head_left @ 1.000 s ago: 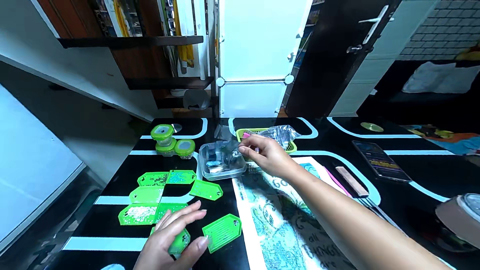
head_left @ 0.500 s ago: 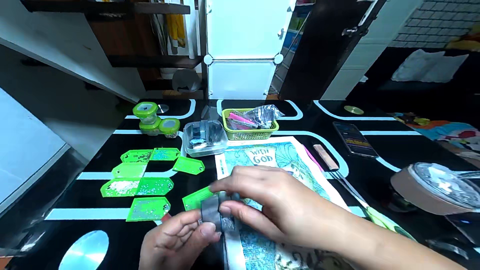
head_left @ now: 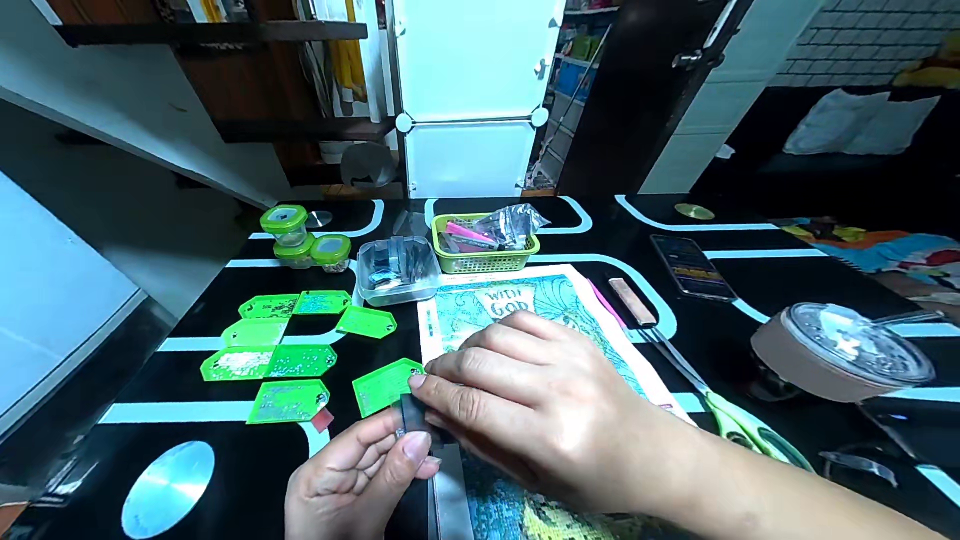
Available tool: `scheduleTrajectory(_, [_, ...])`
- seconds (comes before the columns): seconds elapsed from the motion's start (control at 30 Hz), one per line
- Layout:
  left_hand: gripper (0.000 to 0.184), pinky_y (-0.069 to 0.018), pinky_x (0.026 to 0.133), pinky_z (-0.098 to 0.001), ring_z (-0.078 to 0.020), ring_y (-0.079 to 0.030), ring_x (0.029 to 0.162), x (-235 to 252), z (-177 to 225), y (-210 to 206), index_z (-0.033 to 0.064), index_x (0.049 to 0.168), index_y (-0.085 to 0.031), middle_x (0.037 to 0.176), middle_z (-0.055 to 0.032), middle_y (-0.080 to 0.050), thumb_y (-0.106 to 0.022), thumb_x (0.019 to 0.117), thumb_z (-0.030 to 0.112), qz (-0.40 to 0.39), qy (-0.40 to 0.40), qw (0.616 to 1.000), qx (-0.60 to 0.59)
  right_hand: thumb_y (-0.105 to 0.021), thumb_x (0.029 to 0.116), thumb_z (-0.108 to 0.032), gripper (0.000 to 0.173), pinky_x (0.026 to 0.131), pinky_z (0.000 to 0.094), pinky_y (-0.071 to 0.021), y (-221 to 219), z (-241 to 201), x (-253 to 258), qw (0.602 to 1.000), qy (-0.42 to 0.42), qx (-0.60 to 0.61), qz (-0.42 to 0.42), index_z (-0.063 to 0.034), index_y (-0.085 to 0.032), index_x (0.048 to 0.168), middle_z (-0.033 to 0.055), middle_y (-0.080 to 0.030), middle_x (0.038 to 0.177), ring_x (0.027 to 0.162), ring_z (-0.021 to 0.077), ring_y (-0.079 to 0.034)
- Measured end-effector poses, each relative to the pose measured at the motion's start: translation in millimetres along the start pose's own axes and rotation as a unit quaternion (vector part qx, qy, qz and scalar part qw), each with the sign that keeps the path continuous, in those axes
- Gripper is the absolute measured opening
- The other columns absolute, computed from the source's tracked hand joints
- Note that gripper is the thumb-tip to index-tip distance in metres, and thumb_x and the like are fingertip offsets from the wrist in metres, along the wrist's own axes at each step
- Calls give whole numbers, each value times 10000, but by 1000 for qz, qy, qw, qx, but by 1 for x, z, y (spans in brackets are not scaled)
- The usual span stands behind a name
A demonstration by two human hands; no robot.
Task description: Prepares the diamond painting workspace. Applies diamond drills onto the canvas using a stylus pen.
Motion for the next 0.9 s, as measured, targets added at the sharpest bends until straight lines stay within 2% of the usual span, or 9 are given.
scheduleTrajectory(0.3, [183,-656,713,-279,-112,-769,791,-4,6,0,72,1105,-761,962,-17,-798,-700,935,39,-13,38,999,-31,-605,1020,-173,213,839,309,-501,3,3,-8,1000,12,-1,1,-103,-760,1148,44,-760,1097,1005,161,-681])
scheduleTrajectory(0.57, [190,-651,700,-276,-108,-765,783,-4,5,-1,81,1119,-762,961,-20,-797,-705,938,72,-22,45,998,-49,-595,1023,-171,212,831,302,-510,3,5,-8,1000,8,29,-7,-108,-768,1128,37,-759,1117,1025,163,-680])
scheduleTrajectory(0.7, [193,-651,717,-269,-98,-765,799,-4,3,-1,99,1125,-765,974,-7,-796,-710,941,108,-32,35,998,-47,-574,1039,-247,296,822,301,-509,3,3,-5,999,-19,27,-21,-114,-729,1253,20,-743,1149,1028,156,-666])
scheduleTrajectory(0.9, [191,-651,709,-269,-98,-764,796,-4,3,-1,95,1122,-766,969,-16,-796,-711,940,114,-33,40,997,-57,-579,1043,-232,267,852,314,-511,2,-1,-6,1000,-2,12,-1,-90,-750,1190,49,-738,1214,1078,175,-668])
Point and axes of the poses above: each hand's wrist, its own x-axis towards the middle knuckle, its own y-axis out of the back of the hand, z = x × y, the point moved 1 cm from there along x, towards the middle knuckle
